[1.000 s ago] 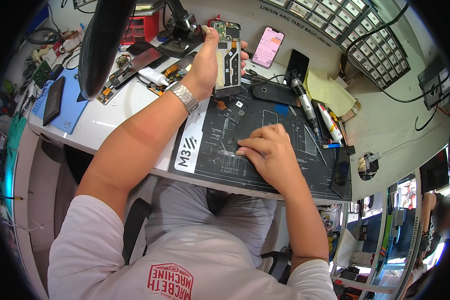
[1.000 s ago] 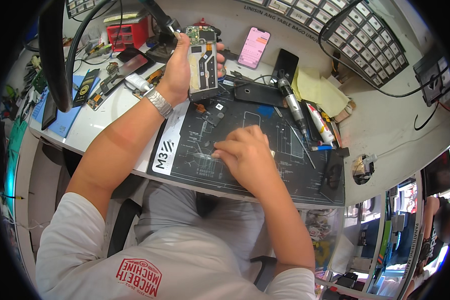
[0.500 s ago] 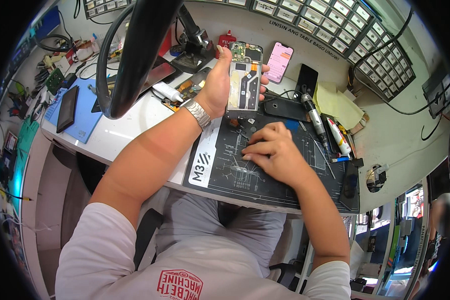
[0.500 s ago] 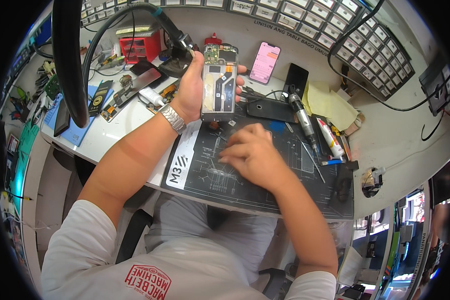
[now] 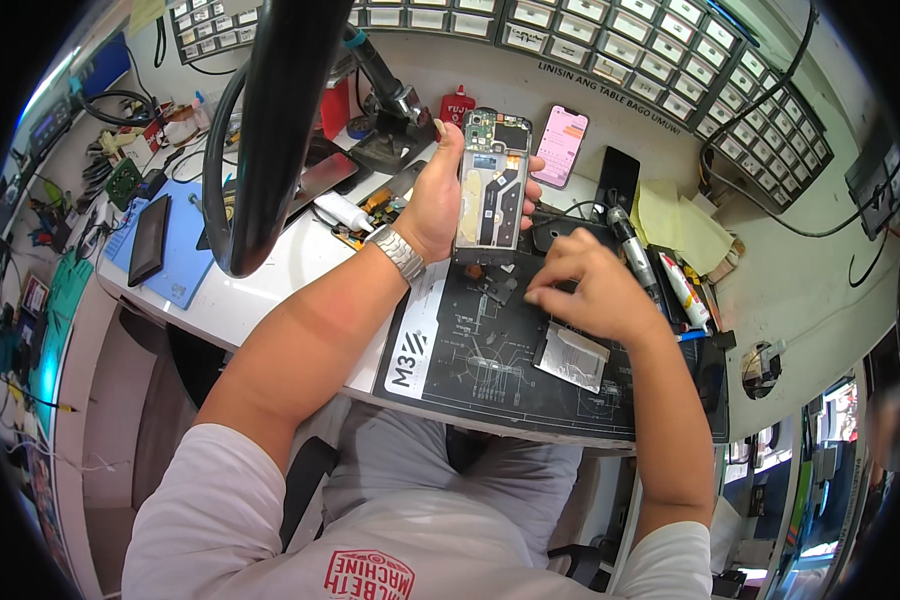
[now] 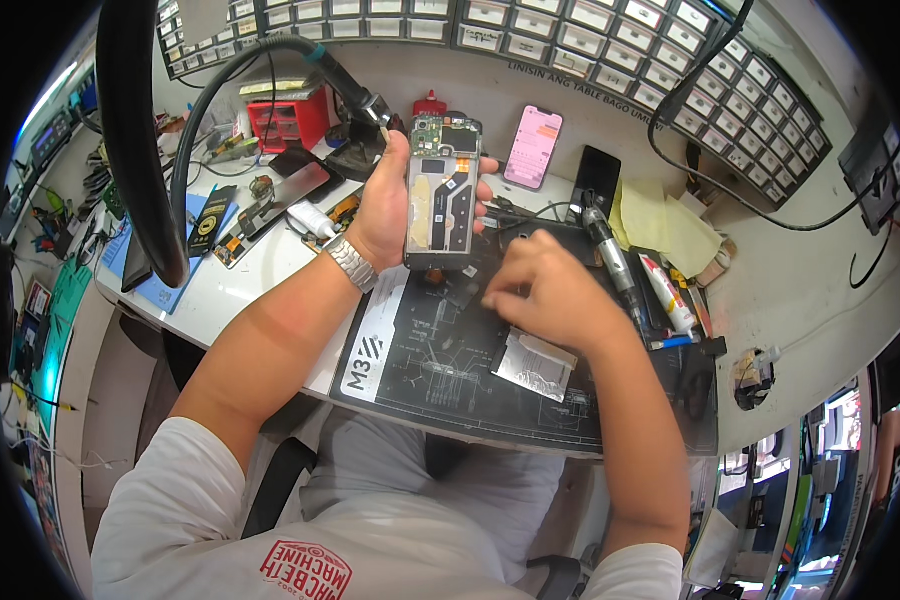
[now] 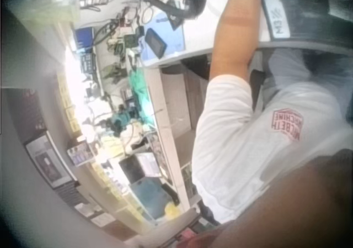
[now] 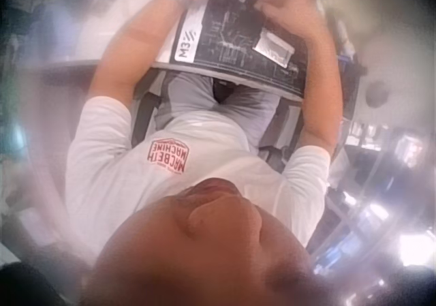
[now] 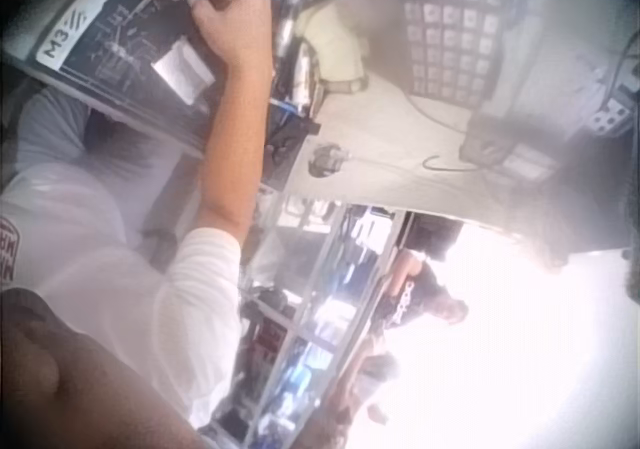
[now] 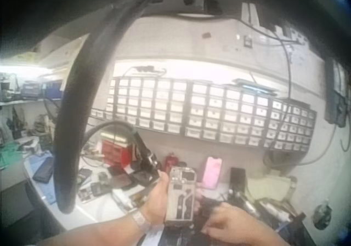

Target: The person disassembles a smartphone, removes the back cover and battery, and uses a heat gun and screwdriver to separate components. The person then reassembles the device by reconnecting the battery and replacing the back cover.

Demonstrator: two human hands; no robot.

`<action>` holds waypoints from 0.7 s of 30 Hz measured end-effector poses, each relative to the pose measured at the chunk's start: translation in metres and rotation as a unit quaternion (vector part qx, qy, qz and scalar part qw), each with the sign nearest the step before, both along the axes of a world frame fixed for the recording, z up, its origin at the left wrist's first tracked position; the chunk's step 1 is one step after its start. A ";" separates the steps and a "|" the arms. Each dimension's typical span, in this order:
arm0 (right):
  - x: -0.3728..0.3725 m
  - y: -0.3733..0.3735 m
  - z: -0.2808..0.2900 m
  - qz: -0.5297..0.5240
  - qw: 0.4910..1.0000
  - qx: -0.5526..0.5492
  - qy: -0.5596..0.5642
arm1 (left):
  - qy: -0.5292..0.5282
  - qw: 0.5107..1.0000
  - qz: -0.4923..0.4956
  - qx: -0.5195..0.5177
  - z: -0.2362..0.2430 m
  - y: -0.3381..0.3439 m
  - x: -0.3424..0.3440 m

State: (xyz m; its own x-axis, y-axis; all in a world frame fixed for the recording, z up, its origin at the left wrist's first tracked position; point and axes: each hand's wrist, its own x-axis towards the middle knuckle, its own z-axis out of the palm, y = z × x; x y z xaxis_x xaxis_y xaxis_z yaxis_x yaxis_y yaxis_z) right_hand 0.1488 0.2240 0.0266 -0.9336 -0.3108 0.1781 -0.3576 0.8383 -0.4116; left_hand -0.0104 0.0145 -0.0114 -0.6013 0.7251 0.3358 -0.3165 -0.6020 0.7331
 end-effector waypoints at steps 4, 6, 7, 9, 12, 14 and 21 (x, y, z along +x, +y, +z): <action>-0.020 0.005 0.032 -0.085 0.988 -0.094 0.093 | -0.004 0.999 -0.043 -0.007 0.000 0.005 0.001; -0.029 -0.004 0.031 -0.077 0.969 -0.117 0.203 | -0.004 0.999 -0.026 -0.034 0.002 0.006 0.009; -0.034 -0.012 0.022 -0.068 0.956 -0.127 0.256 | -0.004 0.999 -0.016 -0.049 0.003 0.006 0.012; -0.039 -0.021 0.005 -0.026 0.936 -0.098 0.338 | -0.006 0.999 0.015 -0.033 0.008 0.008 0.017; -0.020 -0.030 -0.002 0.034 0.959 -0.053 0.276 | -0.002 1.000 0.023 -0.005 0.007 0.008 0.018; -0.012 -0.034 -0.005 0.049 0.964 -0.049 0.255 | -0.009 0.999 0.046 0.000 0.008 0.006 0.017; -0.009 -0.042 -0.008 -0.013 0.972 0.001 0.237 | -0.024 0.999 0.035 0.017 0.010 0.006 0.014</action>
State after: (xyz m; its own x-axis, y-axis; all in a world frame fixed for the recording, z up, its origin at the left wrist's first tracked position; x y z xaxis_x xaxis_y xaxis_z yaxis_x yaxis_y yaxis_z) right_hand 0.1395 0.1816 0.0184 -0.7548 -0.2898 0.5885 -0.4855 0.8501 -0.2041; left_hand 0.0036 0.0205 -0.0009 -0.6657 0.6693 0.3299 -0.3071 -0.6487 0.6963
